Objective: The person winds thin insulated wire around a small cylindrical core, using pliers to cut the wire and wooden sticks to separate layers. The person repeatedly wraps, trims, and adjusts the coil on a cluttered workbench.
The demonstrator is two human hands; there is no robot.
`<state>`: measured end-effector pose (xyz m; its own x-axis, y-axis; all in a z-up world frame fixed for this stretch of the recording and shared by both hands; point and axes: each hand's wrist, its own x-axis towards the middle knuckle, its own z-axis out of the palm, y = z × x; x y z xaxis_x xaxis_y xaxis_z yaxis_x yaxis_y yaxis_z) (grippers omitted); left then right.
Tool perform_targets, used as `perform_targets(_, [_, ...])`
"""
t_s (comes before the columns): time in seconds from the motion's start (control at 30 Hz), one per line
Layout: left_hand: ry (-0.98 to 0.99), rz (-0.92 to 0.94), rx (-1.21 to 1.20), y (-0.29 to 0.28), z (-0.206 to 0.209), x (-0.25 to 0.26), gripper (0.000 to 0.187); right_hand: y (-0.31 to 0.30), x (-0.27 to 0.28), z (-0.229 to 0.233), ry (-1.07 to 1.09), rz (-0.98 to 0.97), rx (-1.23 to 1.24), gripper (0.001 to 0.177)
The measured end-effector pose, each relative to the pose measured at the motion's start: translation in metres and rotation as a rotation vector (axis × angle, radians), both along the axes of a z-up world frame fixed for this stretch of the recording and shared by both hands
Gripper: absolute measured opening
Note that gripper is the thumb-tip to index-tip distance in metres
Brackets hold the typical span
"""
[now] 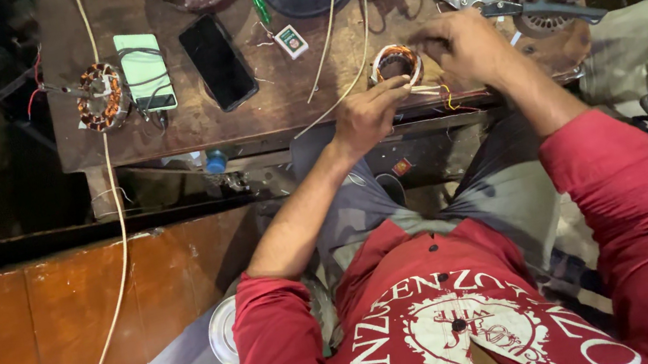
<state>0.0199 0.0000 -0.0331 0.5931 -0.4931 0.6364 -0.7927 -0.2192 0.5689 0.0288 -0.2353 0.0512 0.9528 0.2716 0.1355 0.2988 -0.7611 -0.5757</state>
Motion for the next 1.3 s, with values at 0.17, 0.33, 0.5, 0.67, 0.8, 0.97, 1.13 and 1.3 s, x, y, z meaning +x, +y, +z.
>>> perform_targets(0.17, [0.007, 0.011, -0.052, -0.001, -0.002, 0.005, 0.025, 0.022, -0.024, -0.001, -0.014, -0.175, 0.162, 0.037])
perform_targets(0.33, [0.091, 0.028, -0.092, -0.006, -0.005, -0.003, 0.018, 0.024, -0.049, -0.007, -0.168, -0.055, 0.132, 0.046])
perform_targets(0.5, [0.182, 0.024, -0.205, -0.007, 0.0, -0.002, 0.02, 0.014, -0.061, -0.004, 0.049, -0.254, 0.273, 0.028])
perform_targets(0.67, [0.218, 0.014, -0.242, -0.012, -0.001, -0.009, 0.022, 0.003, -0.064, -0.041, 0.465, -0.277, 0.863, 0.023])
perform_targets(0.8, [0.236, 0.023, -0.209, -0.008, 0.008, -0.011, 0.026, -0.003, -0.045, -0.062, 0.513, -0.323, 0.921, 0.016])
perform_targets(0.97, [0.424, 0.039, -0.134, -0.004, 0.016, -0.01, 0.028, -0.004, -0.04, -0.068, 0.469, -0.315, 0.891, 0.015])
perform_targets(1.13, [0.397, 0.024, -0.166, -0.003, 0.013, -0.008, 0.028, 0.001, -0.045, -0.064, 0.532, -0.354, 0.949, 0.016])
perform_targets(1.3, [0.475, 0.061, -0.095, -0.005, 0.014, -0.009, 0.028, 0.002, -0.048, -0.059, 0.572, -0.345, 1.011, 0.018])
